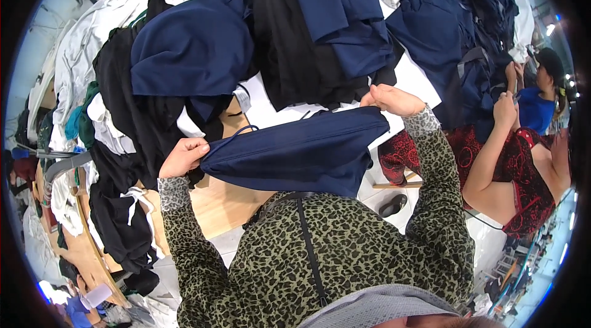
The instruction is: Trimming loose threads from blue garments using a hand-held clipper.
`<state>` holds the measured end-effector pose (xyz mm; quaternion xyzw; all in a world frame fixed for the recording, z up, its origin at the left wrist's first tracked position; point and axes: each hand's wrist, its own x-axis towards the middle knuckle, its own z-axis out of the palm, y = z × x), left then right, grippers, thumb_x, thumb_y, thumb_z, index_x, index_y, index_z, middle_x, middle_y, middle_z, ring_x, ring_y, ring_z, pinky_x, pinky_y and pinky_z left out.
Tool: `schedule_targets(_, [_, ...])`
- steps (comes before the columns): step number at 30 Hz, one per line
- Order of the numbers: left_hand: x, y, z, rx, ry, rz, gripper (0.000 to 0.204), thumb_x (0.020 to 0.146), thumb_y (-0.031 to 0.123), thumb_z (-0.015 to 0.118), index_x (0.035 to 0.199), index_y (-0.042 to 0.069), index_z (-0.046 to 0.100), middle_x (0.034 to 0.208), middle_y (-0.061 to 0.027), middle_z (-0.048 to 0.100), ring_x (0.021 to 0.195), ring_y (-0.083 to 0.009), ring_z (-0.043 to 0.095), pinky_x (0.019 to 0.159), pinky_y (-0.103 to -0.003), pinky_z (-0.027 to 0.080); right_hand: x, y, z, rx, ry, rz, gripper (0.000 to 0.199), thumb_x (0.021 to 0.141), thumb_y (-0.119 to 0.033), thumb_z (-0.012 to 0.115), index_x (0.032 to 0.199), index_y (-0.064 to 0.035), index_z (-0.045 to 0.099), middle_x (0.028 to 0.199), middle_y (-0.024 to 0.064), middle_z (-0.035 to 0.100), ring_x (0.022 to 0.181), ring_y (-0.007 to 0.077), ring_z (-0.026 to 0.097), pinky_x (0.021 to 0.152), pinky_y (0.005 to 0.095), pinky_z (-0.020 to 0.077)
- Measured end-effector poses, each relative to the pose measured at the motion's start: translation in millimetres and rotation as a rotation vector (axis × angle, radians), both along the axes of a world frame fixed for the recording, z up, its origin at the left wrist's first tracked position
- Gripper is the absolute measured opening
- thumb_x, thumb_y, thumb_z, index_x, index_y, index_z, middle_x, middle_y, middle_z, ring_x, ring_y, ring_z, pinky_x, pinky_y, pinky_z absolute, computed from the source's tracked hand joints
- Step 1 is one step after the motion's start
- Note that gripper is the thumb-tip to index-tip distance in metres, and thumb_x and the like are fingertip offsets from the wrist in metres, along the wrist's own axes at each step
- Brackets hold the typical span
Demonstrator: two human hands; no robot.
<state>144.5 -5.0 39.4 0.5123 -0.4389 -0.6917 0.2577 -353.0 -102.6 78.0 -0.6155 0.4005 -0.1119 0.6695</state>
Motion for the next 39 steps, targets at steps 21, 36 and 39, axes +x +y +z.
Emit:
schedule_targets(21, [-131.8, -5.6, 68.7, -0.771, -0.258, -0.123, 0.043, 0.074, 0.015, 0.074, 0.113, 0.004, 0.058, 0.117, -0.0098, 0.057, 0.093, -0.0178, 0.057, 0.075, -0.027, 0.047, 122.0, 37.9, 19.7, -0.028, -0.276, 0.194, 0.019, 0.080, -0.006, 0.067, 0.096, 0.0026, 0.063, 0.084, 0.0011, 0.064, 0.076, 0.0046, 0.054, 0.069, 0.0212, 0.0448])
schedule_targets(36, [-122.1, -12.1, 24.2, -0.205, 0.035, -0.342, 0.022, 0.080, 0.018, 0.071, 0.092, 0.003, 0.060, 0.074, 0.0054, 0.056, 0.068, -0.0022, 0.047, 0.061, -0.020, 0.040, 86.2, 27.7, 26.9, -0.093, 0.057, 0.319, 0.036, 0.070, -0.011, 0.077, 0.100, 0.0023, 0.063, 0.086, 0.0016, 0.066, 0.077, 0.0064, 0.057, 0.074, 0.0219, 0.0463])
schedule_targets(39, [-118.5, -12.5, 22.8, -0.194, 0.028, -0.351, 0.023, 0.079, 0.017, 0.072, 0.092, 0.003, 0.060, 0.074, 0.0054, 0.056, 0.068, -0.0023, 0.047, 0.061, -0.020, 0.041, 84.3, 26.4, 23.0, -0.026, 0.035, 0.307, 0.034, 0.071, -0.010, 0.077, 0.099, 0.0026, 0.063, 0.085, 0.0010, 0.066, 0.077, 0.0057, 0.056, 0.074, 0.0217, 0.0461])
